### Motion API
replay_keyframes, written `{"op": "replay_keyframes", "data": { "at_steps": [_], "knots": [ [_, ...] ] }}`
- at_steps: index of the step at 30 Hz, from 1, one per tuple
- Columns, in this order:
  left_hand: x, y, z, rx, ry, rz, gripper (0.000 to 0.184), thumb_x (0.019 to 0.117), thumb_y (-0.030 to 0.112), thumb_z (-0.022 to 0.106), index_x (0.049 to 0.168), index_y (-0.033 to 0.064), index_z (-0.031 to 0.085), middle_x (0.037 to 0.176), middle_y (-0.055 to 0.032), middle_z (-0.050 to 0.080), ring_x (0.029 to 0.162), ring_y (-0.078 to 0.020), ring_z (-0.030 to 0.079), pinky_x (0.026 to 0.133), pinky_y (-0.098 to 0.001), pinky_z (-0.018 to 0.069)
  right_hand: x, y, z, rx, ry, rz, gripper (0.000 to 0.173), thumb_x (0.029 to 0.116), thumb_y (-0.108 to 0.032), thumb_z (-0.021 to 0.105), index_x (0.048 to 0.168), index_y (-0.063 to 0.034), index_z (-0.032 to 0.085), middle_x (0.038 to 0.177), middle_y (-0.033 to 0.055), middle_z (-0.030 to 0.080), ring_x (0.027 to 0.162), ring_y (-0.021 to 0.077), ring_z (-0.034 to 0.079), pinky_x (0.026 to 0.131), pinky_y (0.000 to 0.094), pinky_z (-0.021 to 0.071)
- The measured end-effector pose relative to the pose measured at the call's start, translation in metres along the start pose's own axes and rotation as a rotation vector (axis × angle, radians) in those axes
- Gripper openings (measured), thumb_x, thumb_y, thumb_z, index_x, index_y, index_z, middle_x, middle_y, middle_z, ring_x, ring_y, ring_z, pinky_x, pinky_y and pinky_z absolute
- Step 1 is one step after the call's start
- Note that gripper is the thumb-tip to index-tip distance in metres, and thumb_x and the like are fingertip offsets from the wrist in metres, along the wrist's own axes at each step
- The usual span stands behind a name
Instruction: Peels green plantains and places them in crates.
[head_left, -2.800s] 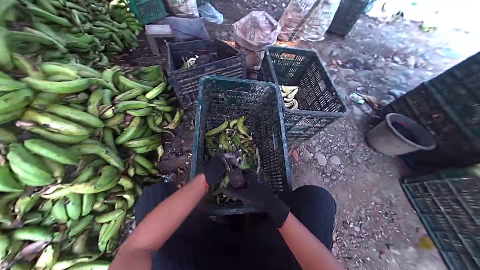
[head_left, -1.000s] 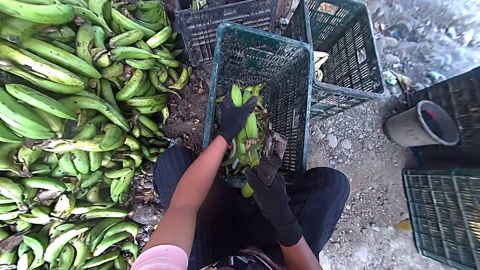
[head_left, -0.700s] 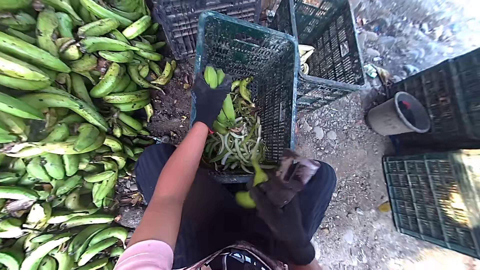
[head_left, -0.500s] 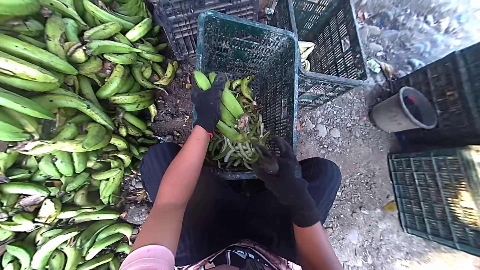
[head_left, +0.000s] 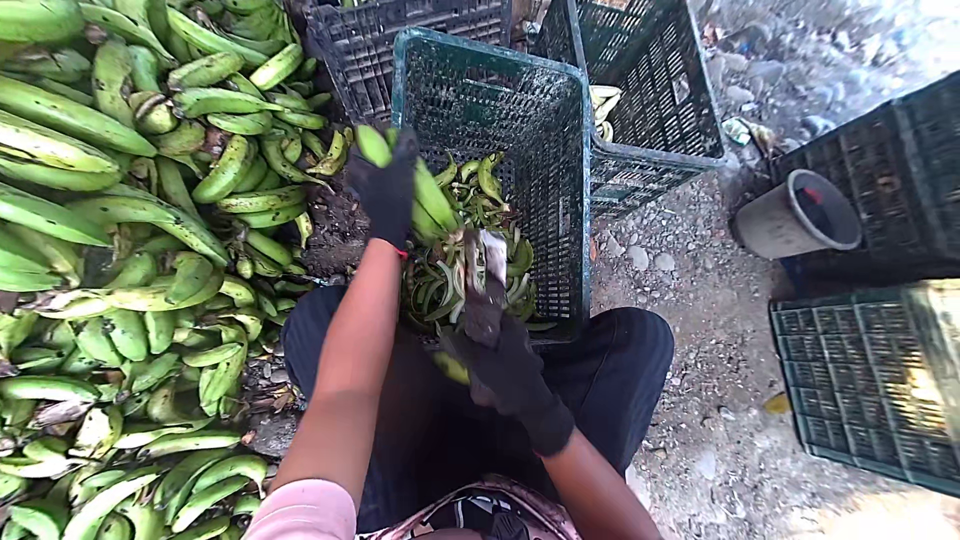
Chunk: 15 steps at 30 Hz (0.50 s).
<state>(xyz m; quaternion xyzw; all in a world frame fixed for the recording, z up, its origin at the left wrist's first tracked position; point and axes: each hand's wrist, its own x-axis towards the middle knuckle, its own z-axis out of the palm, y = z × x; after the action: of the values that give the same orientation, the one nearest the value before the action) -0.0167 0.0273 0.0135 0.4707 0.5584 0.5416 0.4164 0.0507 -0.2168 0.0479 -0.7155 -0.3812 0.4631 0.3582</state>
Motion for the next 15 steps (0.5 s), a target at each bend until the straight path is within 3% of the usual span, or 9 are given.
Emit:
{"op": "replay_keyframes", "data": {
  "at_steps": [2,3,5,7,8,10,11,13,15],
  "knots": [
    [0.019,0.006,-0.007,-0.09,0.068,-0.002,0.051,0.0933,0.03,0.074,0.128,-0.0023,0.055,0.102,-0.0077,0.067,0.089,-0.0107,0.068,0.083,-0.0319,0.0584,-0.018,0.006,-0.011,-0.019,0.069,-0.091,0.032,0.0884,-0.031,0.076,0.101,-0.0039,0.066,0.074,-0.001,0.065,0.059,0.0047,0.063,0.057,0.0244,0.0571],
    [0.021,0.008,-0.007,-0.158,0.048,-0.023,0.05,0.0964,0.029,0.07,0.131,-0.002,0.051,0.104,-0.0073,0.067,0.09,-0.0102,0.068,0.083,-0.0309,0.0595,-0.019,0.014,-0.018,-0.148,0.151,-0.201,0.036,0.0877,-0.032,0.076,0.104,-0.0012,0.069,0.085,0.0035,0.069,0.072,0.0084,0.067,0.068,0.0285,0.0592],
    [0.01,0.014,-0.005,-0.18,-0.075,-0.075,0.049,0.0967,0.03,0.07,0.131,-0.0006,0.052,0.102,-0.0071,0.067,0.087,-0.0115,0.069,0.08,-0.0327,0.0603,-0.006,0.025,-0.029,-0.506,0.302,-0.41,0.035,0.0837,-0.035,0.078,0.096,-0.0018,0.077,0.117,0.0169,0.07,0.106,0.031,0.067,0.089,0.0531,0.0536],
    [-0.014,0.018,-0.001,-0.069,-0.26,-0.143,0.05,0.0966,0.038,0.068,0.126,0.0005,0.055,0.096,-0.007,0.068,0.081,-0.0131,0.069,0.076,-0.0361,0.0611,0.01,0.026,-0.037,-0.82,0.355,-0.519,0.031,0.083,-0.042,0.076,0.089,-0.0121,0.078,0.153,0.0227,0.048,0.143,0.048,0.039,0.109,0.0712,0.0297],
    [-0.028,0.018,0.0,-0.019,-0.358,-0.205,0.051,0.0982,0.043,0.064,0.126,0.0009,0.056,0.095,-0.0082,0.067,0.08,-0.0147,0.069,0.076,-0.0381,0.0609,0.018,0.027,-0.036,-0.919,0.38,-0.601,0.029,0.0837,-0.048,0.074,0.086,-0.0188,0.077,0.16,0.0222,0.038,0.149,0.0513,0.027,0.113,0.0738,0.0203],
    [-0.049,0.012,0.005,0.05,-0.537,-0.322,0.057,0.0997,0.053,0.057,0.125,0.0015,0.061,0.099,-0.012,0.069,0.084,-0.0187,0.069,0.078,-0.0423,0.0598,0.035,0.028,-0.031,-0.975,0.365,-0.802,0.025,0.0852,-0.052,0.072,0.091,-0.0286,0.079,0.162,0.0175,0.038,0.152,0.0519,0.02,0.117,0.0732,0.0129],
    [-0.055,0.008,0.007,0.061,-0.626,-0.36,0.057,0.1011,0.054,0.054,0.127,0.0032,0.061,0.104,-0.0122,0.069,0.089,-0.0184,0.069,0.082,-0.042,0.0595,0.043,0.03,-0.026,-0.972,0.358,-0.904,0.023,0.0865,-0.052,0.071,0.095,-0.0319,0.08,0.158,0.0139,0.046,0.152,0.0494,0.023,0.119,0.072,0.0126],
    [-0.059,0.001,0.007,0.106,-0.743,-0.365,0.056,0.1035,0.053,0.049,0.134,0.0068,0.059,0.118,-0.0121,0.067,0.103,-0.0173,0.067,0.091,-0.0411,0.0563,0.06,0.036,-0.015,-0.889,0.409,-1.089,0.015,0.0848,-0.04,0.073,0.09,-0.0277,0.079,0.138,0.0133,0.064,0.146,0.0455,0.038,0.12,0.0688,0.0155],
    [-0.051,-0.005,0.005,0.205,-0.677,-0.273,0.058,0.1025,0.053,0.051,0.133,0.0045,0.059,0.119,-0.0147,0.067,0.108,-0.0218,0.066,0.096,-0.0461,0.053,0.066,0.041,-0.009,-0.804,0.428,-1.059,0.015,0.086,-0.034,0.071,0.089,-0.0213,0.078,0.124,0.0145,0.07,0.135,0.0399,0.052,0.119,0.0627,0.0249]
  ]
}}
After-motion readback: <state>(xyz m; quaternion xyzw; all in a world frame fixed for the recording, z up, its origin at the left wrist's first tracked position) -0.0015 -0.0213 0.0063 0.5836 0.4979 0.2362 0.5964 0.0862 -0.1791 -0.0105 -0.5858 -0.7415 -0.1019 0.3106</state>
